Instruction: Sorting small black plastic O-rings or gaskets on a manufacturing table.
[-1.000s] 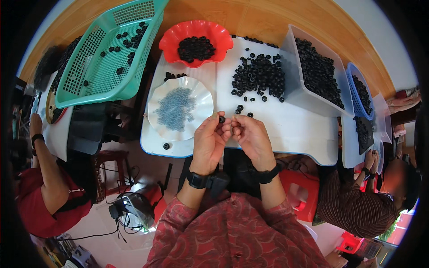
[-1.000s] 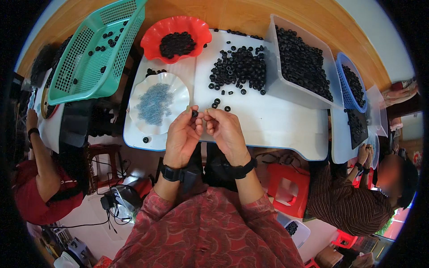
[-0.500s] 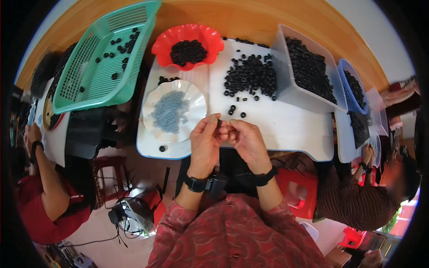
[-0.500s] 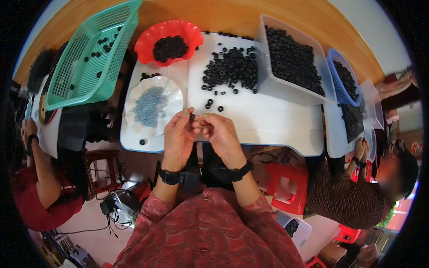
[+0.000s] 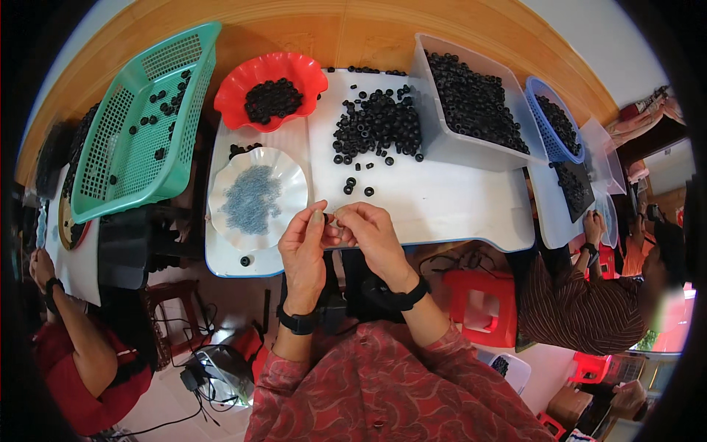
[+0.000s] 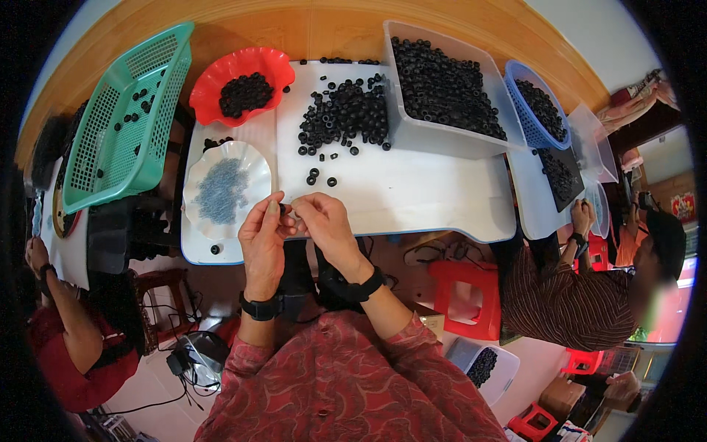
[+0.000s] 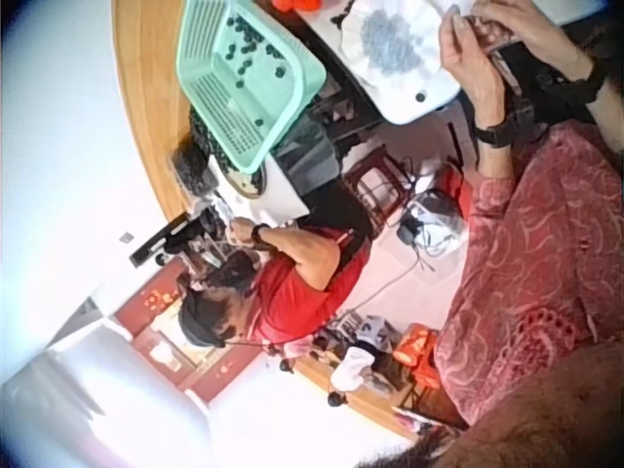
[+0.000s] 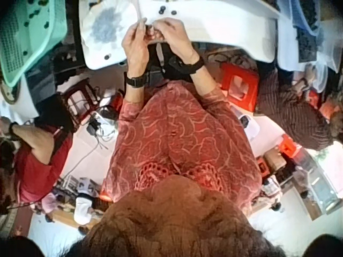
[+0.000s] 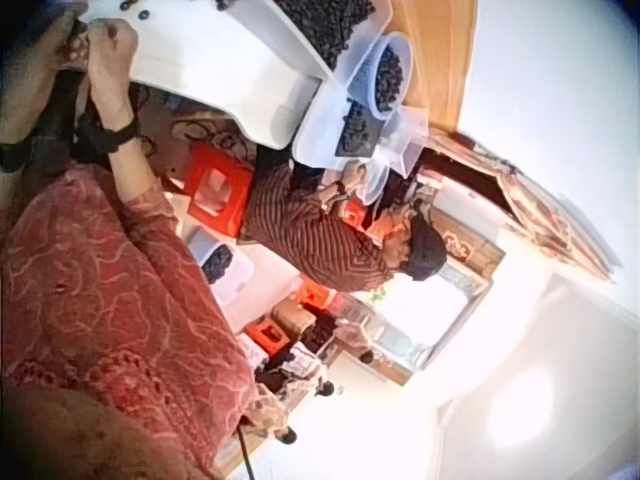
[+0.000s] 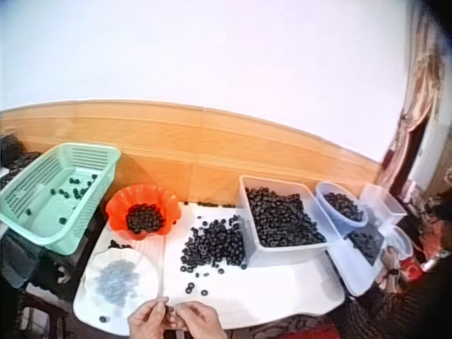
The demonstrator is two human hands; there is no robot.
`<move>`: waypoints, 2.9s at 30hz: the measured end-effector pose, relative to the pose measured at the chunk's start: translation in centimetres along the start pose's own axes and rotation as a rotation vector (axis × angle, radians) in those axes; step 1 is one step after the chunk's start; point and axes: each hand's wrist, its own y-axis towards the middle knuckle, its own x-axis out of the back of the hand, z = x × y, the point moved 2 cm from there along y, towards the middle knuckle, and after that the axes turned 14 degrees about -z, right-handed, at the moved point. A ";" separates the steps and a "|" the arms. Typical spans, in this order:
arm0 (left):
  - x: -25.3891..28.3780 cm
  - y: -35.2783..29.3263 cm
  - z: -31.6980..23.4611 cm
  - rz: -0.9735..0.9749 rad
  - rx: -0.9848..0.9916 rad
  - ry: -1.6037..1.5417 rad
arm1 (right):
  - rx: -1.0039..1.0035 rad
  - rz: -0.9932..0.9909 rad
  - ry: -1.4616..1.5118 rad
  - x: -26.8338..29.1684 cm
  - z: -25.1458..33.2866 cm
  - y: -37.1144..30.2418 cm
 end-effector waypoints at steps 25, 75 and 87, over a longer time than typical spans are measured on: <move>-2.8 -1.4 0.3 0.119 -0.583 0.632 | 0.047 -0.023 0.015 4.0 -1.5 0.0; 0.4 -0.9 1.6 0.293 0.305 -0.347 | 0.270 -0.109 -0.061 2.6 0.3 -3.0; 0.6 -0.9 1.8 0.328 0.222 -0.289 | 0.331 -0.085 -0.087 2.4 0.3 -3.2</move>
